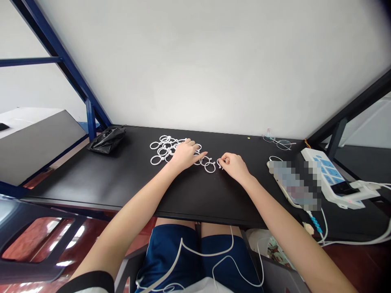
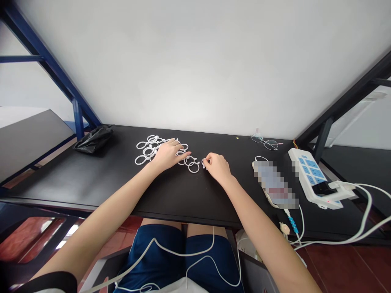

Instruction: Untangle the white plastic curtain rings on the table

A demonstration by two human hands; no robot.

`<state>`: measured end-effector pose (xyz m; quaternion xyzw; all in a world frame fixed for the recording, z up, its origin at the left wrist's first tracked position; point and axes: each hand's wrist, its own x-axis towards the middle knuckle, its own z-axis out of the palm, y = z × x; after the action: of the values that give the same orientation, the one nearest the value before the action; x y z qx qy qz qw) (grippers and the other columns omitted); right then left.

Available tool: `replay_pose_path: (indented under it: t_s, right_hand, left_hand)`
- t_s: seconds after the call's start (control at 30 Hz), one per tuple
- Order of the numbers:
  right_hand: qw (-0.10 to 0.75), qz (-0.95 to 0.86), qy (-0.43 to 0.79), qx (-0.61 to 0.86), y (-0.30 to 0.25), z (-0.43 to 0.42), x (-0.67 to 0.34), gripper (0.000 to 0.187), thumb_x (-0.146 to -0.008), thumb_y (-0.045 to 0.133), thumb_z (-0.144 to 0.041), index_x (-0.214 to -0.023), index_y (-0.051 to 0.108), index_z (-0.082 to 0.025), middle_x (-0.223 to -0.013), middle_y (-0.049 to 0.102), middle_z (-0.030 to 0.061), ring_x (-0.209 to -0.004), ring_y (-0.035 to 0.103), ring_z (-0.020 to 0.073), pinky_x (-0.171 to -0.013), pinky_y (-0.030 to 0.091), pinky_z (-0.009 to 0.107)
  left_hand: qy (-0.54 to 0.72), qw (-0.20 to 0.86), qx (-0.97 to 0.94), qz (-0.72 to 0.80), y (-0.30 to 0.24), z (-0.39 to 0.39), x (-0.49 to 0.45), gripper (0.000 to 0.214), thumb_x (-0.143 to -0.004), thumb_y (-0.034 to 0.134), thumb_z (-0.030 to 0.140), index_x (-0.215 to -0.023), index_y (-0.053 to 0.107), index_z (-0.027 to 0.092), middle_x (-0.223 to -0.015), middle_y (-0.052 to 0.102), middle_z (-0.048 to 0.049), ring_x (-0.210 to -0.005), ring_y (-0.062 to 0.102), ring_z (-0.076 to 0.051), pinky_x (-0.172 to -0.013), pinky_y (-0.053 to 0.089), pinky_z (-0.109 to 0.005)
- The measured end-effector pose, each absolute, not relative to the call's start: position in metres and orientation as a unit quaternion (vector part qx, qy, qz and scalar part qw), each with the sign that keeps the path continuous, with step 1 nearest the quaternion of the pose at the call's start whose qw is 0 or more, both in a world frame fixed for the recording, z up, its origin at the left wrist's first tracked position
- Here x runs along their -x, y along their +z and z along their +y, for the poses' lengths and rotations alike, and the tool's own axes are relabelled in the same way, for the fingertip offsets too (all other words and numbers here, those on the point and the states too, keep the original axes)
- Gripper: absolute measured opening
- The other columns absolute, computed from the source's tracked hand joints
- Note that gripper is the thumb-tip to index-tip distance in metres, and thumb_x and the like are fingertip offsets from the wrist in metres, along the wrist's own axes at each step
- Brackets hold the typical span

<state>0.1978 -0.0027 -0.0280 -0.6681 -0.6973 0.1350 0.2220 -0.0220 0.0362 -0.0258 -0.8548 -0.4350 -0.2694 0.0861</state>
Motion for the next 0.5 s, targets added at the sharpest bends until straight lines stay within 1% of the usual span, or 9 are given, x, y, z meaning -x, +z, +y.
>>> replay_pose_path:
  t_s: [0.07,0.17,0.23,0.37,0.5]
  right_hand:
    - [0.223,-0.699,0.135,0.666,-0.0272,-0.0033,-0.1967,0.03,-0.084,0.053,-0.045,-0.066,0.057,-0.022,-0.056,0.057,-0.0008,-0.056,0.053,0.0158,-0.051,0.032,0.026]
    - [0.23,-0.698,0.138,0.664,-0.0258,-0.0041,-0.195,0.035,-0.08,0.058,-0.055,-0.068,0.059,-0.022,-0.056,0.056,-0.0009,-0.056,0.052,0.0159,-0.05,0.032,0.026]
    - [0.233,-0.7,0.148,0.658,-0.0248,-0.0046,-0.194,0.032,-0.079,0.06,-0.051,-0.068,0.06,-0.021,-0.054,0.054,-0.0016,-0.053,0.05,0.0149,-0.05,0.032,0.026]
    - [0.231,-0.698,0.159,0.659,-0.0226,-0.006,-0.1925,0.023,-0.081,0.058,-0.039,-0.067,0.062,-0.021,-0.05,0.05,-0.003,-0.05,0.046,0.0128,-0.051,0.031,0.026]
    - [0.226,-0.697,0.16,0.662,-0.0206,-0.0072,-0.1909,0.028,-0.079,0.06,-0.045,-0.068,0.063,-0.02,-0.052,0.052,-0.0024,-0.051,0.047,0.0128,-0.05,0.03,0.026]
  left_hand:
    - [-0.3,0.084,0.856,-0.413,-0.0234,0.034,0.0196,0.042,-0.096,0.043,0.045,-0.077,0.066,0.015,-0.073,0.062,-0.0084,-0.076,0.052,-0.02,-0.066,0.039,-0.031]
    - [-0.327,0.067,0.859,-0.388,-0.022,0.0304,0.0159,0.04,-0.098,0.04,0.036,-0.072,0.063,0.016,-0.069,0.058,-0.0066,-0.073,0.05,-0.019,-0.065,0.038,-0.03]
    - [-0.336,0.057,0.862,-0.376,-0.0231,0.0288,0.0139,0.04,-0.098,0.04,0.033,-0.069,0.06,0.016,-0.067,0.057,-0.0055,-0.073,0.05,-0.018,-0.065,0.038,-0.029]
    - [-0.345,0.063,0.865,-0.36,-0.0277,0.0283,0.0117,0.038,-0.097,0.041,0.031,-0.066,0.058,0.016,-0.066,0.055,-0.0042,-0.072,0.05,-0.017,-0.059,0.036,-0.028]
    - [-0.353,0.071,0.864,-0.352,-0.0295,0.0285,0.0113,0.038,-0.097,0.042,0.03,-0.065,0.057,0.016,-0.064,0.055,-0.0034,-0.071,0.05,-0.016,-0.055,0.033,-0.027]
